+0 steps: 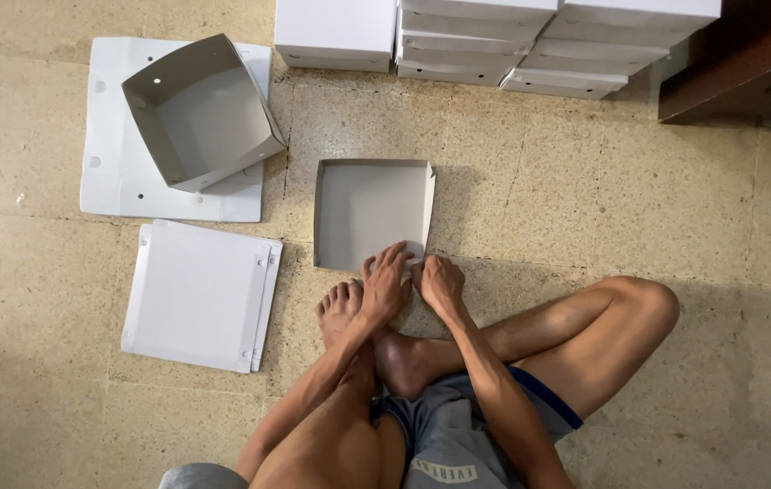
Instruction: Assembling cardboard boxes from flat sheets by folding and tucking flaps
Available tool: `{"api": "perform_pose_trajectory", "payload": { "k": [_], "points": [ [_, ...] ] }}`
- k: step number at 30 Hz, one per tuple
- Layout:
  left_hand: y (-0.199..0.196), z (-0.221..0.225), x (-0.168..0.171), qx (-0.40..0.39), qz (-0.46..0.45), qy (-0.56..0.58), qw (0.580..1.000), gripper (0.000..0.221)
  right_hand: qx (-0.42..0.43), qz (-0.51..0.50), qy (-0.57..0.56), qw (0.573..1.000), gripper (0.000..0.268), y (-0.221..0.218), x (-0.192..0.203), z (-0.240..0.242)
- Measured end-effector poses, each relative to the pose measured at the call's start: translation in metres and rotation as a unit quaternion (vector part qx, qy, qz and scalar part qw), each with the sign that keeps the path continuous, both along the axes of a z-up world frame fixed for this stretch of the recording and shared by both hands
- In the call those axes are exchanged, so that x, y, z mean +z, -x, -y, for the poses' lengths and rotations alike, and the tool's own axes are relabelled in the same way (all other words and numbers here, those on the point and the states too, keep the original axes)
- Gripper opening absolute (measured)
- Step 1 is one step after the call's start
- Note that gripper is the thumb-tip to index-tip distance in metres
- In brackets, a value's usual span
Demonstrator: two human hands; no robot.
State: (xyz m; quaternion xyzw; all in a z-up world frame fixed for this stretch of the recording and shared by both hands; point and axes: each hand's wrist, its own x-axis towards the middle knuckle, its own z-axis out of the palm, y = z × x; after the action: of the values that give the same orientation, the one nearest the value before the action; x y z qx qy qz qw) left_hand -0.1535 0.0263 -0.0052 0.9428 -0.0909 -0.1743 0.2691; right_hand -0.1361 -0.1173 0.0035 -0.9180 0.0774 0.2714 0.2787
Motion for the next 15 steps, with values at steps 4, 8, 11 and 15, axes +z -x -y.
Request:
{"api": "perform_pose_trajectory", "payload": {
  "k": [4,8,11,15],
  "points": [
    [-0.049,0.009,-0.064,0.071,-0.070,0.108,0.989,0.047,-0.030,-0.005,-0.022,0.999,0.047,0.012,-0.027,0.004],
    [-0.127,0.031,-0.006,0.124,0.099,0.166,0.973,0.028,0.033,0.117,0.027,0.992,0.031,0.016,-0.010,0.000],
    [-0.169,0.042,-0.002,0.175,0.043,0.156,0.971,0.027,0.023,0.101,0.048,0.993,0.031,0.014,-0.013,-0.003],
    [-0.189,0.046,-0.027,0.215,-0.024,0.104,0.971,0.040,0.000,0.031,0.038,0.999,0.038,0.015,-0.009,-0.003]
  ]
}}
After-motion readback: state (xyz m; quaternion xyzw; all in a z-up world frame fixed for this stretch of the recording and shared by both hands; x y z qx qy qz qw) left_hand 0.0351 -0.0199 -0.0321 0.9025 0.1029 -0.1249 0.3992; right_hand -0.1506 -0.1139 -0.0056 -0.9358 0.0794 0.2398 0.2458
